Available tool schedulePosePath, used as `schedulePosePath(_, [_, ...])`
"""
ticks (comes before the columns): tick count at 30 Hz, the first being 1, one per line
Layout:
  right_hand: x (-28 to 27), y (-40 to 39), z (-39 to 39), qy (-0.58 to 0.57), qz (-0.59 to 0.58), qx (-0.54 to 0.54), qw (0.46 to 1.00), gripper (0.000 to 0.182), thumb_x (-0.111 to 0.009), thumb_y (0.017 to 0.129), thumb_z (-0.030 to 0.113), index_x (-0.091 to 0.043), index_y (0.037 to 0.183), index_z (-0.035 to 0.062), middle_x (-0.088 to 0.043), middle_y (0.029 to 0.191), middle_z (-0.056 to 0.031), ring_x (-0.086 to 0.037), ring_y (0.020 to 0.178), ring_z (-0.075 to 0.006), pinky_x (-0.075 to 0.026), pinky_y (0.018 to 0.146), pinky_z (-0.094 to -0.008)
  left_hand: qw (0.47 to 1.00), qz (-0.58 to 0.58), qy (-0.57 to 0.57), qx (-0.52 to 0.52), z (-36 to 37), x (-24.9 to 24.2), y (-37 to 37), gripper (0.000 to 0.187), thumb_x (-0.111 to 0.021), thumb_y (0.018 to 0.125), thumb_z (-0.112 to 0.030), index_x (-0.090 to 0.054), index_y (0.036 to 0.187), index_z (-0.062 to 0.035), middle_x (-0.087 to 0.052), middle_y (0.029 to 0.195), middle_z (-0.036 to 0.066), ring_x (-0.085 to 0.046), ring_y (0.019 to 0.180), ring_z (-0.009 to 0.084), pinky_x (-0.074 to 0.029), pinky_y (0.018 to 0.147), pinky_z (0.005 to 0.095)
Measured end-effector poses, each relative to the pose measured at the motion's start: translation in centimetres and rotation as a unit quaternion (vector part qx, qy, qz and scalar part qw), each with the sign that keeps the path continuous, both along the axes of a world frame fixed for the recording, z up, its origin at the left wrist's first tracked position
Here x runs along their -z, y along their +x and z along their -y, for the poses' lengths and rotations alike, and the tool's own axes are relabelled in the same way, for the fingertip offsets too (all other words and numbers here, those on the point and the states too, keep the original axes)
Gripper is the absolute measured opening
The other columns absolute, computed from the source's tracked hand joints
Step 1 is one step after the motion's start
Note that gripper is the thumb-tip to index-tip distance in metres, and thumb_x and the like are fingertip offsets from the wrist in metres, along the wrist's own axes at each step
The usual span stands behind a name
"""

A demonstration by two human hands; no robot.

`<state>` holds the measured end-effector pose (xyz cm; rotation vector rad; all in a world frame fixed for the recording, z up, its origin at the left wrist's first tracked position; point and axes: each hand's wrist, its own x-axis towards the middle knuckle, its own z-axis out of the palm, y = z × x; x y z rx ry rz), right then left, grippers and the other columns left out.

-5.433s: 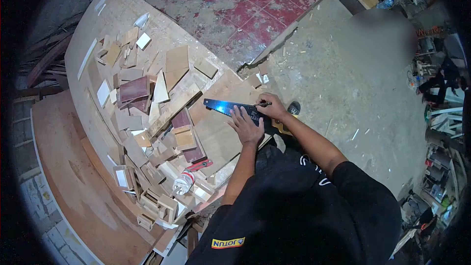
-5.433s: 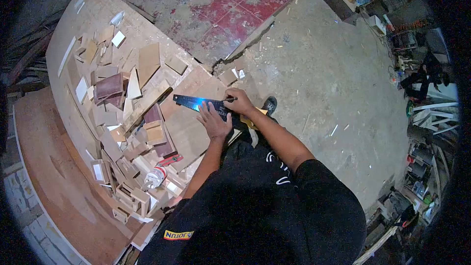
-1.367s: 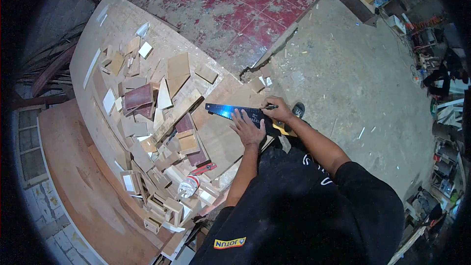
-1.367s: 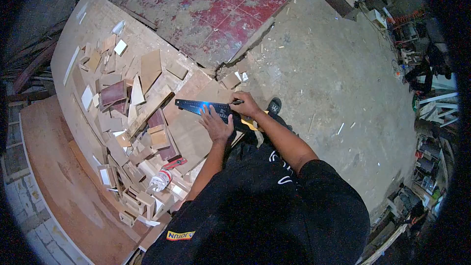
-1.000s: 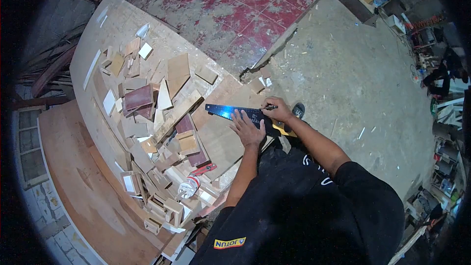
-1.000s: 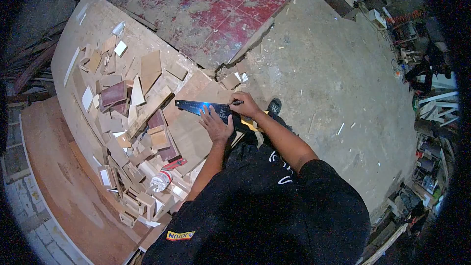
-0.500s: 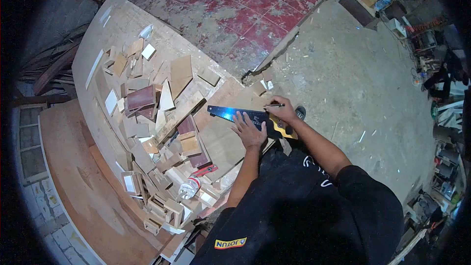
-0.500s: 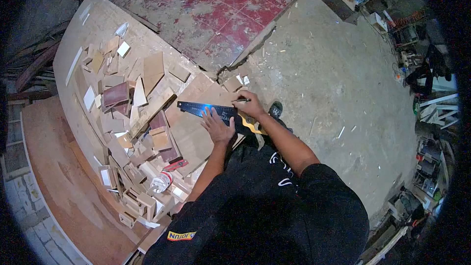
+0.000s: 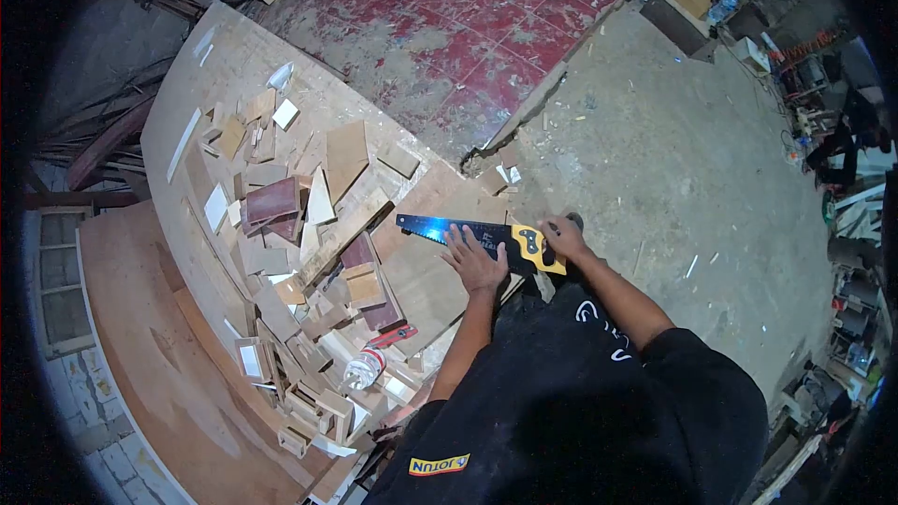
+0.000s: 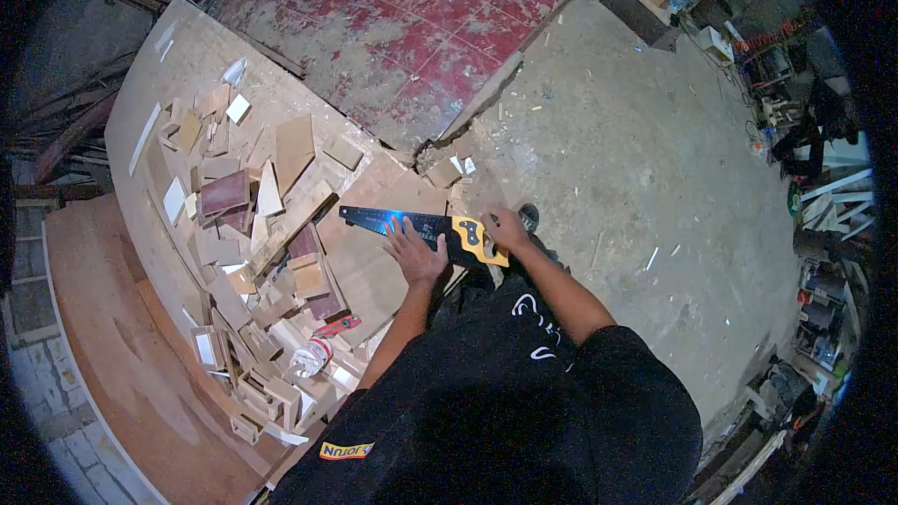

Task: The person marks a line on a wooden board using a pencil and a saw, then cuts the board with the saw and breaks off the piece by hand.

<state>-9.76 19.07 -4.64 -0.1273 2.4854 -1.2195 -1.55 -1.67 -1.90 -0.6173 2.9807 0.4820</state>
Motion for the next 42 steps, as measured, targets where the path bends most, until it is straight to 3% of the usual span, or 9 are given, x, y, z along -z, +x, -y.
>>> schedulePosePath(8, [-1.6, 0.2, 0.6, 0.046, -0.014, -0.019, 0.999, 0.043, -0.066, 0.089, 0.049, -0.074, 0.086, 0.0070, -0.069, 0.080, -0.0180, -0.068, 0.074, -0.0346, -0.050, 0.066, -0.0414, 1.000, -0.019, -0.006, 0.004, 0.0, 0.2, 0.1, 0.098, -0.066, 0.083, -0.052, -0.023, 0.151, 0.0037, -0.009, 0.162, 0.025, -0.002, 0.151, 0.0435, -0.006, 0.116, 0.0678])
schedulePosePath(11, [-0.8, 0.3, -0.2, 0.080, 0.044, -0.022, 0.996, 0.040, -0.073, 0.086, 0.045, -0.073, 0.081, 0.0059, -0.066, 0.070, -0.0110, -0.064, 0.064, -0.0219, -0.049, 0.062, -0.0360, 0.997, -0.062, 0.054, -0.010, 0.4, 0.1, 0.4, 0.103, -0.067, 0.081, -0.054, -0.019, 0.151, 0.0038, -0.007, 0.161, 0.026, -0.002, 0.150, 0.0447, -0.005, 0.117, 0.0667])
schedulePosePath(14, [2.5, 1.1, -2.5, -0.062, 0.142, 0.125, 0.980, 0.037, -0.075, 0.088, 0.037, -0.070, 0.071, 0.0043, -0.057, 0.063, 0.0036, -0.051, 0.059, -0.0053, -0.040, 0.053, -0.0256, 0.991, -0.104, 0.087, -0.008, 0.8, 0.4, 0.8, 0.107, -0.071, 0.079, -0.054, -0.016, 0.151, 0.0034, -0.006, 0.161, 0.028, -0.003, 0.150, 0.0454, -0.003, 0.118, 0.0655])
schedulePosePath(17, [0.0, 1.4, -4.5, -0.146, 0.123, 0.158, 0.969, 0.034, -0.074, 0.089, 0.039, -0.071, 0.076, 0.0069, -0.058, 0.064, 0.0028, -0.050, 0.057, -0.0058, -0.038, 0.051, -0.0248, 0.991, -0.111, 0.075, -0.006, 1.0, -0.2, 0.8, 0.106, -0.075, 0.075, -0.051, -0.021, 0.150, 0.0027, -0.015, 0.158, 0.027, -0.008, 0.149, 0.0452, -0.005, 0.117, 0.0651])
schedulePosePath(19, [-0.8, 1.5, -5.5, -0.239, 0.158, 0.289, 0.913, 0.034, -0.072, 0.090, 0.041, -0.071, 0.086, 0.0073, -0.056, 0.064, 0.0030, -0.049, 0.055, -0.0063, -0.037, 0.049, -0.0247, 0.993, -0.089, 0.079, -0.014, 1.1, -1.0, 0.6, 0.106, -0.076, 0.075, -0.050, -0.022, 0.149, 0.0023, -0.020, 0.157, 0.027, -0.010, 0.148, 0.0447, -0.006, 0.117, 0.0652])
schedulePosePath(21, [-1.2, 1.1, -6.8, -0.229, 0.164, 0.320, 0.905, 0.035, -0.071, 0.091, 0.042, -0.071, 0.088, 0.0069, -0.055, 0.064, 0.0036, -0.048, 0.054, -0.0070, -0.037, 0.049, -0.0249, 0.992, -0.087, 0.094, -0.016, 1.2, -1.7, 0.9, 0.095, -0.075, 0.074, -0.049, -0.035, 0.143, 0.0016, -0.039, 0.145, 0.025, -0.030, 0.140, 0.0444, -0.017, 0.115, 0.0639])
schedulePosePath(27, [-4.1, 0.9, -8.8, -0.210, 0.139, 0.366, 0.896, 0.039, -0.066, 0.094, 0.045, -0.071, 0.092, 0.0066, -0.052, 0.063, 0.0036, -0.048, 0.055, -0.0073, -0.040, 0.053, -0.0261, 0.995, -0.078, 0.057, -0.003, 1.3, -2.3, 1.9, 0.072, -0.074, 0.075, -0.047, -0.053, 0.124, 0.0012, -0.055, 0.117, 0.021, -0.055, 0.111, 0.0405, -0.048, 0.095, 0.0513])
schedulePosePath(36, [-6.0, 2.6, -7.6, -0.202, 0.145, 0.362, 0.899, 0.041, -0.063, 0.095, 0.047, -0.066, 0.082, 0.0086, -0.052, 0.061, 0.0029, -0.046, 0.054, -0.0077, -0.034, 0.051, -0.0263, 0.987, 0.019, 0.113, -0.115, -0.3, -5.3, -1.9, 0.068, -0.074, 0.077, -0.048, -0.052, 0.117, 0.0026, -0.057, 0.113, 0.025, -0.059, 0.108, 0.0433, -0.051, 0.091, 0.0509])
schedulePosePath(42, [-5.5, 4.6, -5.8, -0.168, 0.128, 0.262, 0.942, 0.029, -0.065, 0.096, 0.032, -0.063, 0.078, 0.0087, -0.057, 0.067, 0.0029, -0.053, 0.060, -0.0091, -0.041, 0.056, -0.0267, 0.976, -0.003, 0.181, -0.122, -0.3, -3.9, -1.9, 0.060, -0.076, 0.078, -0.040, -0.053, 0.112, 0.0038, -0.063, 0.102, 0.026, -0.062, 0.100, 0.0452, -0.050, 0.088, 0.0517])
